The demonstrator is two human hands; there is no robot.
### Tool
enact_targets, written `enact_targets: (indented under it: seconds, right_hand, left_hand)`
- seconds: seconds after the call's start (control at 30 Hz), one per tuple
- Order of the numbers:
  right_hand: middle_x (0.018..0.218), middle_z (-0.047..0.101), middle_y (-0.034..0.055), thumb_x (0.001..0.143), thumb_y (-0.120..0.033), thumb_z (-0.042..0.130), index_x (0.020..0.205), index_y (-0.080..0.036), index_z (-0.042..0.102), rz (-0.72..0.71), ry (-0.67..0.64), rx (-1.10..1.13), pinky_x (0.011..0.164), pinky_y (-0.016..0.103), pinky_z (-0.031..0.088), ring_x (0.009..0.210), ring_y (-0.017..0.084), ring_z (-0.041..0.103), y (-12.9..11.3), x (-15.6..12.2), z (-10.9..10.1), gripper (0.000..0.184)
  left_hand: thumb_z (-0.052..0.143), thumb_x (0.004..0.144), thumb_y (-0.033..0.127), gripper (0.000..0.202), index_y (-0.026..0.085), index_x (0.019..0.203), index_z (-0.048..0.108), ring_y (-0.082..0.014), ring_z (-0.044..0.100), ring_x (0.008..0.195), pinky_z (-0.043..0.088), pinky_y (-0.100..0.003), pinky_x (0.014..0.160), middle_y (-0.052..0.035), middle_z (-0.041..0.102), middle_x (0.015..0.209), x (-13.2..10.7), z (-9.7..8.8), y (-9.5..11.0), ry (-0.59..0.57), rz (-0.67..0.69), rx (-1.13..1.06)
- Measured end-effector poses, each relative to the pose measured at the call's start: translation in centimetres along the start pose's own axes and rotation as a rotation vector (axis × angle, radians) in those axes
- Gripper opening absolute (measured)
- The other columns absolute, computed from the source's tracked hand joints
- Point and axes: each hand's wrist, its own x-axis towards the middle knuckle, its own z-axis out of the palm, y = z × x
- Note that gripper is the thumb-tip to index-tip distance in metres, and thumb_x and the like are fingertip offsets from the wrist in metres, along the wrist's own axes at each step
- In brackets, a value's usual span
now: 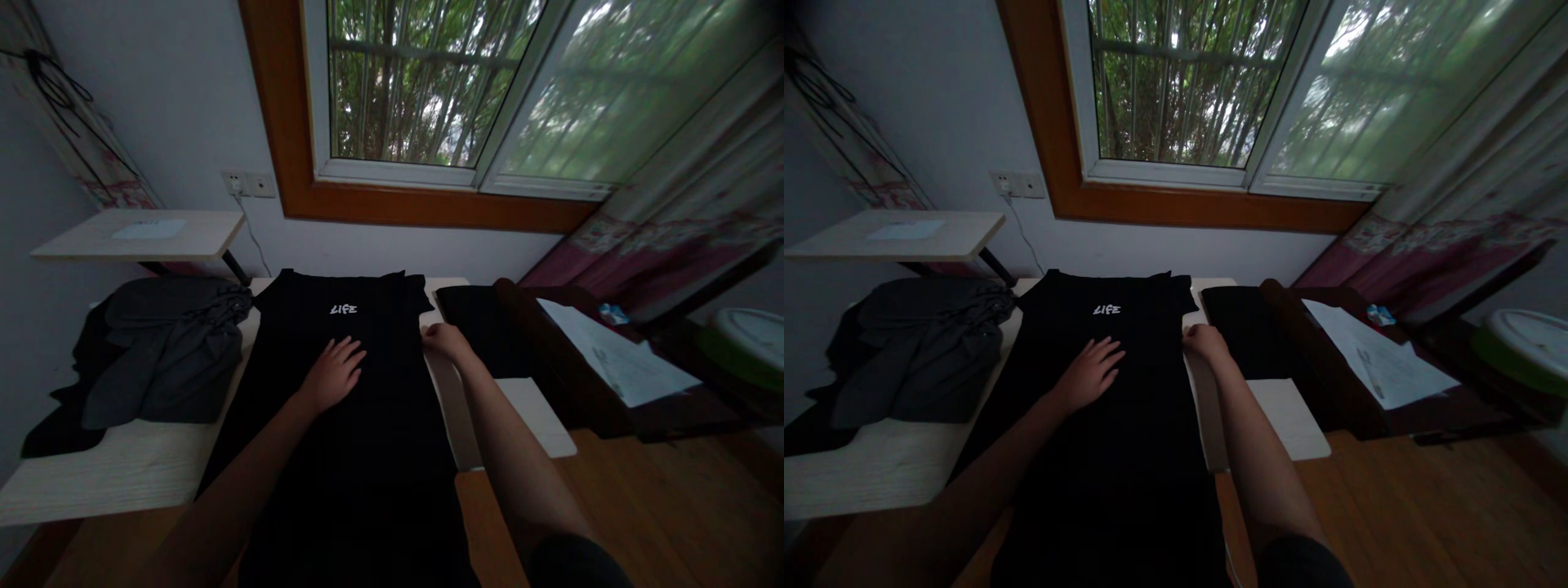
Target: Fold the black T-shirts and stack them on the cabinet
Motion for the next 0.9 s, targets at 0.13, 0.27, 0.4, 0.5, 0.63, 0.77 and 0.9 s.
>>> enact_targets:
  seconds: [0.13, 0.27, 0.4, 0.5, 0.63, 0.77, 0.9]
  right_hand:
    - [0.096, 0.078, 0.0099, 0.083, -0.027, 0.066, 0.102, -0.016, 0.078, -0.062, -0.003, 0.04, 0.067, 0.019, 0.042, 0.086, 0.018, 0.07, 0.5, 0.0, 0.0, 0.025]
    - [0.088, 0.077, 0.0058, 0.085, -0.021, 0.063, 0.097, -0.015, 0.078, -0.138, -0.018, 0.09, 0.067, 0.018, 0.043, 0.08, 0.015, 0.068, 1.1, -0.2, -0.2, 0.02]
    - [0.086, 0.077, 0.0032, 0.086, -0.021, 0.062, 0.096, -0.015, 0.077, -0.181, -0.006, 0.127, 0.07, 0.017, 0.045, 0.081, 0.014, 0.069, 1.6, -0.3, -0.3, 0.018]
    - [0.086, 0.077, 0.0041, 0.086, -0.022, 0.064, 0.094, -0.015, 0.077, -0.179, 0.036, 0.13, 0.072, 0.019, 0.046, 0.081, 0.015, 0.07, 1.7, 0.0, -0.4, 0.017]
    - [0.105, 0.077, 0.0106, 0.092, -0.021, 0.055, 0.107, -0.014, 0.075, -0.158, 0.179, 0.129, 0.088, 0.024, 0.049, 0.099, 0.019, 0.07, 0.5, 1.1, -0.1, 0.025]
    - [0.124, 0.072, 0.0119, 0.096, -0.018, 0.048, 0.122, -0.015, 0.07, -0.354, 0.326, 0.17, 0.104, 0.029, 0.047, 0.116, 0.019, 0.066, -1.7, 2.2, 1.7, 0.034]
    - [0.145, 0.06, 0.0137, 0.099, -0.017, 0.042, 0.139, -0.013, 0.06, -0.516, 0.31, 0.141, 0.115, 0.036, 0.042, 0.136, 0.02, 0.054, -2.7, 3.1, 4.2, 0.044]
  left_hand:
    - [0.043, 0.102, 0.035, 0.051, 0.025, 0.151, 0.046, -0.0235, 0.032, 0.152, 0.022, -0.05, 0.126, -0.007, 0.045, 0.16, 4.1, 2.2, 4.8, -0.063, 0.068, -0.043]
    - [0.046, 0.1, 0.036, 0.058, 0.023, 0.156, 0.039, -0.0251, 0.032, 0.152, 0.02, -0.053, 0.126, -0.0106, 0.042, 0.161, 7.7, 4.0, 8.0, -0.085, 0.055, -0.028]
    - [0.044, 0.1, 0.034, 0.059, 0.024, 0.157, 0.037, -0.0269, 0.032, 0.152, 0.017, -0.06, 0.126, -0.011, 0.041, 0.161, 9.1, 5.0, 9.6, -0.047, 0.052, 0.007]
    - [0.042, 0.1, 0.031, 0.056, 0.026, 0.156, 0.038, -0.0278, 0.03, 0.153, 0.015, -0.064, 0.124, -0.0092, 0.041, 0.161, 9.2, 5.4, 10.3, -0.014, 0.076, 0.019]
    - [0.037, 0.102, 0.029, 0.052, 0.024, 0.154, 0.043, -0.0271, 0.031, 0.152, 0.013, -0.066, 0.124, -0.0085, 0.044, 0.16, 9.0, 5.7, 11.0, -0.007, 0.088, -0.001]
    - [0.034, 0.104, 0.036, 0.052, 0.016, 0.15, 0.047, -0.0274, 0.031, 0.152, 0.011, -0.063, 0.126, -0.0119, 0.048, 0.157, 8.8, 5.8, 11.4, -0.008, 0.089, 0.003]
    - [0.035, 0.104, 0.04, 0.056, 0.011, 0.15, 0.046, -0.0259, 0.031, 0.152, 0.013, -0.057, 0.128, -0.0144, 0.048, 0.156, 7.8, 5.6, 11.6, -0.059, 0.133, -0.022]
